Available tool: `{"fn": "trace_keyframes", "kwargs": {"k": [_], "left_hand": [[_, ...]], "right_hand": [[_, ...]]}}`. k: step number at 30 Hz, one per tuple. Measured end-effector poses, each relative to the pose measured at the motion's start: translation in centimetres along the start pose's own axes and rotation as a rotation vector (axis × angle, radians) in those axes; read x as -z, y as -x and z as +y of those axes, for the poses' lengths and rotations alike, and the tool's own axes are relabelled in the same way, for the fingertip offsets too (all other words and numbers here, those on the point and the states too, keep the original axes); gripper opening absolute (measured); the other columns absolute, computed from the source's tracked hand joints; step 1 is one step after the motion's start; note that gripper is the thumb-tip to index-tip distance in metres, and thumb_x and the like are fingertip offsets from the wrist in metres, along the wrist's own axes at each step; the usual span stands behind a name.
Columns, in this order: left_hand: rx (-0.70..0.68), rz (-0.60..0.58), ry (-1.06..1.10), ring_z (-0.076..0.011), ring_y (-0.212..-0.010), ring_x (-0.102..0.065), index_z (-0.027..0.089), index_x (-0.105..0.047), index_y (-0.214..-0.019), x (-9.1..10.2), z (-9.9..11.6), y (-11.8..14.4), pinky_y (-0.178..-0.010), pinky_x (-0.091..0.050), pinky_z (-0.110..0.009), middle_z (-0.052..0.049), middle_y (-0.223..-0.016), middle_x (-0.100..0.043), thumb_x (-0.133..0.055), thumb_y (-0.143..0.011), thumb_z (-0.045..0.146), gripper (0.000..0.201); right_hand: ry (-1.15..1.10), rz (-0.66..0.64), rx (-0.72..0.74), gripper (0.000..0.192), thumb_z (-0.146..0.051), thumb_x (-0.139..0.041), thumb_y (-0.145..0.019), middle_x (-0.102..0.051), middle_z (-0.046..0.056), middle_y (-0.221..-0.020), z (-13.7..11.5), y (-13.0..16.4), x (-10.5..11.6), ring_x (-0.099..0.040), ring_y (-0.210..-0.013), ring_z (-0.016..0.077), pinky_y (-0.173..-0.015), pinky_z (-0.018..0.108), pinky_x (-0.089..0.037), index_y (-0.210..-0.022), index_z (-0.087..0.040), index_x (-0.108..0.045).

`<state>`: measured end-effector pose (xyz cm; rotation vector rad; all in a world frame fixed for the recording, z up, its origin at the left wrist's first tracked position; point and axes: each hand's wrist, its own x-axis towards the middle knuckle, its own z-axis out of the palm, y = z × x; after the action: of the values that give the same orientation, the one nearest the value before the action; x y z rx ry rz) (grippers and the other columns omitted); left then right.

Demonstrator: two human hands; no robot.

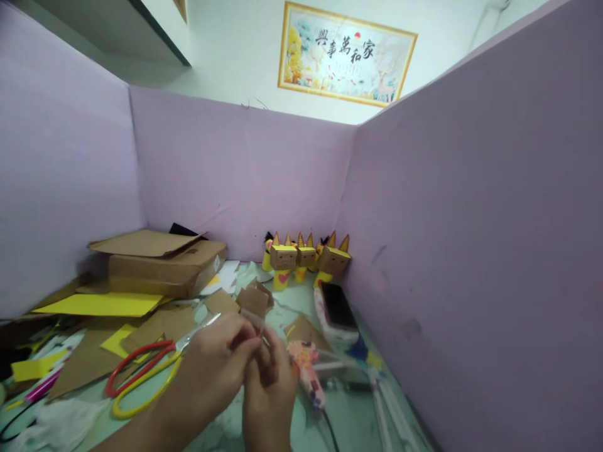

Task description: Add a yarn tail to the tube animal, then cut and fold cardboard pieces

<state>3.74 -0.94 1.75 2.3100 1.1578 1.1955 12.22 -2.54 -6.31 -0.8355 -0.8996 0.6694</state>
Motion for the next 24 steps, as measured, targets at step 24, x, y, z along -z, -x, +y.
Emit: {"fn": "trace_keyframes", "kwargs": {"k": [24], "left_hand": [[0.244, -0.531, 0.921, -0.0091, -0.042, -0.051, 0.015, -0.047, -0.059, 0.1, -5.1, -3.0, -0.042, -0.04, -0.02, 0.002, -0.053, -0.052, -0.066, -0.065, 0.033, 0.027]], "right_hand": [[0.139, -0.034, -0.129, 0.037, -0.028, -0.064, -0.073, -0.07, 0.008, -0.099, -0.1, -0.2, 0.8, -0.066, -0.088, 0.0236, -0.08, 0.034, -0.052, -0.108, -0.018, -0.066]]}}
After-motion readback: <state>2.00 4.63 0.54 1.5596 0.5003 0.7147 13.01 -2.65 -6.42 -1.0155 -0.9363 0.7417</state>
